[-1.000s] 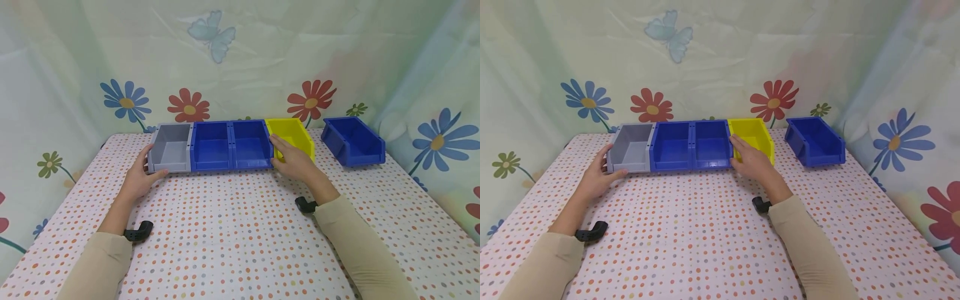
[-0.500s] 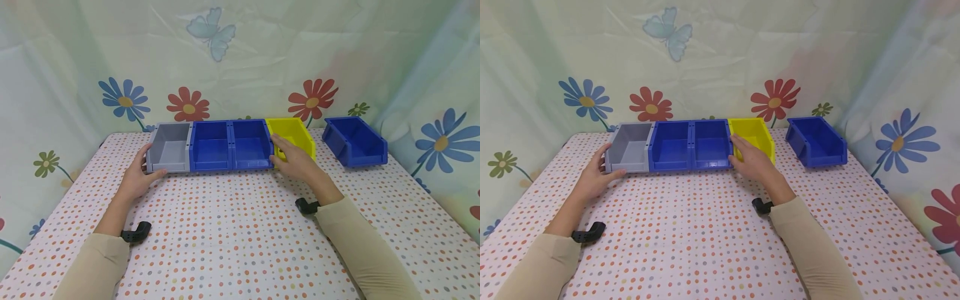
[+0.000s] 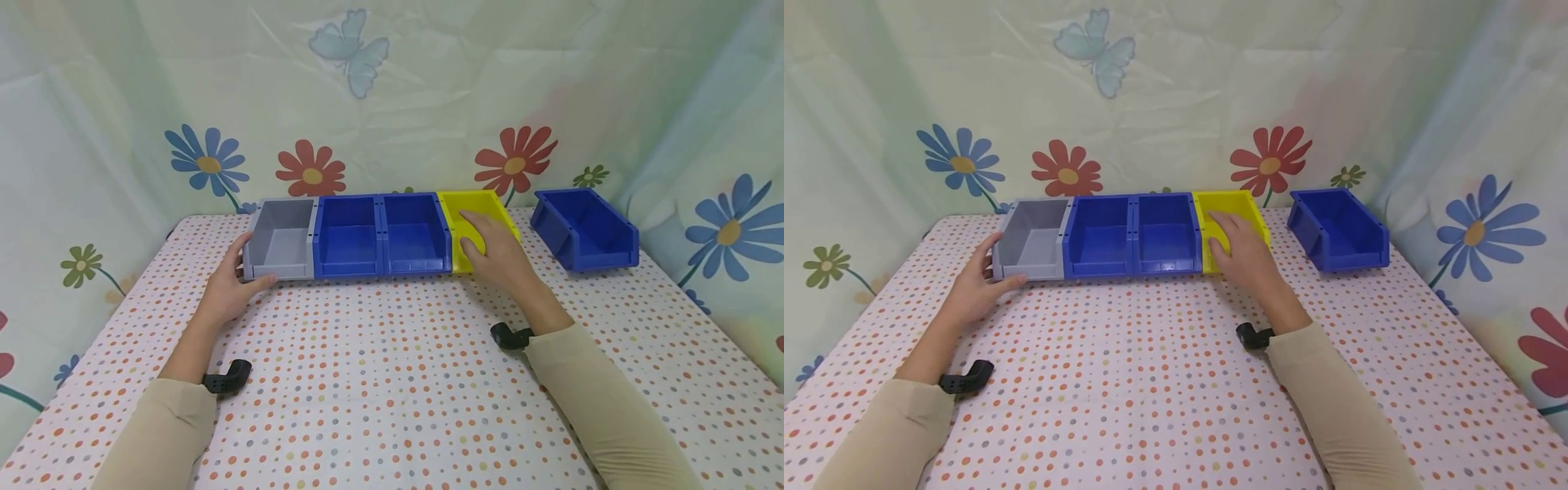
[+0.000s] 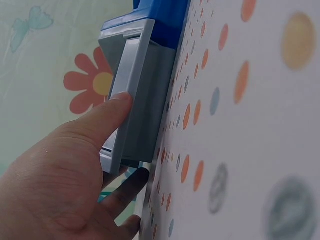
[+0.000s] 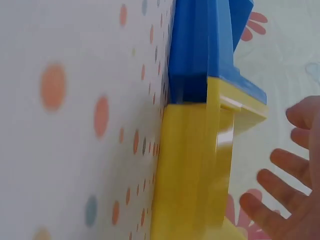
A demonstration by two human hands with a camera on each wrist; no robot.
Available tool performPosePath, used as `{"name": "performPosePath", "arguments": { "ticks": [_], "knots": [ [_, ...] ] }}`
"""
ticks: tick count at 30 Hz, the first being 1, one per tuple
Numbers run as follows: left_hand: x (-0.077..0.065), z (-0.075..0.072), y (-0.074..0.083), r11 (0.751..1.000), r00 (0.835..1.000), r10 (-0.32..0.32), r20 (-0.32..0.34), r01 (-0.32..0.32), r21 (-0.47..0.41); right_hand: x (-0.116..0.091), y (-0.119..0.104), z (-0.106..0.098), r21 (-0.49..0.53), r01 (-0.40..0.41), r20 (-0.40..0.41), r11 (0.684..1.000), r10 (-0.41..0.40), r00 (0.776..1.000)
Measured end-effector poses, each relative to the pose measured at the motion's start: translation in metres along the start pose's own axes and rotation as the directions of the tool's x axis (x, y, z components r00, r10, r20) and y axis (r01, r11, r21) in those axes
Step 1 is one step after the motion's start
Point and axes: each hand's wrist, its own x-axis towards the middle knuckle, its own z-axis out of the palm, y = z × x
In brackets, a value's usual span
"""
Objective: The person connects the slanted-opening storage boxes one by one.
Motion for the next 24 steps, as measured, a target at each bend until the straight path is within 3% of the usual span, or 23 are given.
{"name": "performPosePath", "arguments": {
  "ticks": [6,14,24],
  "knots": [
    [0.0,0.0,0.003,1.0,1.0,0.006,-0.003,-0.006,0.01,-0.002,0.007,-0.005,-0.005,0.041,-0.075,0.999,-0.041,0.996],
    [-0.001,0.0,0.004,1.0,1.0,-0.003,0.001,0.003,0.008,-0.004,0.013,-0.009,-0.02,0.023,-0.128,1.0,-0.025,0.991],
    [0.0,0.0,0.001,1.0,1.0,-0.005,0.004,0.005,0.005,-0.006,0.026,-0.018,0.024,0.063,-0.316,0.998,-0.052,0.947]
  ]
}}
